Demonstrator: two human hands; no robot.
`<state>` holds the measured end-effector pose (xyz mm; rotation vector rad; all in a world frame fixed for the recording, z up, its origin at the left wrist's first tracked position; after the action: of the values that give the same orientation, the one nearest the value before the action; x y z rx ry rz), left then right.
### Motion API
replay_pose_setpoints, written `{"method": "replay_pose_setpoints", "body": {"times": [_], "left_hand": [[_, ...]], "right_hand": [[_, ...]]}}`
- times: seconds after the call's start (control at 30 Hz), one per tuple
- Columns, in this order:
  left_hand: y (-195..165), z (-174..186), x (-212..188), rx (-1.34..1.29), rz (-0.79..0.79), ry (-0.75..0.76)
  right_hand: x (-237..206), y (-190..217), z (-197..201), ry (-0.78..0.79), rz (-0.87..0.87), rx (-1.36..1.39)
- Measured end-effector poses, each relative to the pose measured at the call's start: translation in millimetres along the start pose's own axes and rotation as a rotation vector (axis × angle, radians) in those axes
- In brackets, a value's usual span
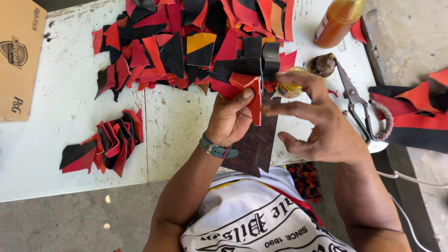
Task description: The person picks up red and black foam pieces from a pile on the table, dips a finger into a jar of glue, and presses the pieces together to bond them. Finished pairs are stacked in a pile on the left side of the table, and some pieces are placed into a cardboard box.
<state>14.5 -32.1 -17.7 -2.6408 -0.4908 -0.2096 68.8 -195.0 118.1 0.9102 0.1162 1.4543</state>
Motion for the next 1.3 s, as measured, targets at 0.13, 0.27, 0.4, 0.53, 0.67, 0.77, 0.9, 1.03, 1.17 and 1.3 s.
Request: {"method": "replay_pose_setpoints", "body": {"times": [0.13, 0.27, 0.4, 0.53, 0.67, 0.77, 0.9, 1.03, 1.17, 1.3], "left_hand": [[-3.0, -0.1, -0.1, 0.038, -0.001, 0.001], [-6.3, 0.6, 0.7, 0.037, -0.028, 0.026], [-9.1, -0.4, 0.1, 0.073, -0.053, 0.033], [-10.7, -2.7, 0.4, 0.105, -0.049, 0.022], [-10.8, -6.4, -3.1, 0.100, -0.020, 0.020], [-11.3, -12.0, -5.2, 0.106, -0.018, 0.075], [-14.4, -9.7, -4.1, 0.090, -0.047, 0.025], [-16.6, -7.4, -1.6, 0.091, -0.086, 0.018], [-18.3, -2.9, 0.8, 0.085, -0.097, 0.010], [-16.8, 1.7, -1.8, 0.092, -0.073, -0.025]], "right_hand": [[-3.4, 6.0, -3.0, -0.048, 0.008, -0.089], [-8.3, 16.6, -10.0, -0.038, 0.069, -0.138], [-14.2, 20.0, -14.3, -0.100, 0.020, -0.222], [-13.4, 22.7, -22.3, -0.114, 0.025, -0.264], [-7.3, 23.6, -17.9, -0.174, 0.034, -0.427], [-2.5, 20.1, -10.5, -0.203, -0.008, -0.493], [-0.9, 22.2, -15.7, -0.156, 0.036, -0.401], [-5.5, 20.0, -18.5, -0.185, 0.006, -0.249], [-11.6, 24.2, -32.5, -0.140, 0.086, -0.234], [-19.8, 19.8, -36.3, -0.201, 0.035, -0.180]]}}
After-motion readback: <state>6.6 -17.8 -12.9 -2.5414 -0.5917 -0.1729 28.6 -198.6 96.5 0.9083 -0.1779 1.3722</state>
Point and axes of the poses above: each hand's wrist, its own x-axis towards the middle knuckle, its own z-axis out of the back of the hand, y = z × x, the point moved 6 cm from there along x, towards the middle knuckle, and after that the axes turned 4 degrees about y, right-handed, at the moved point
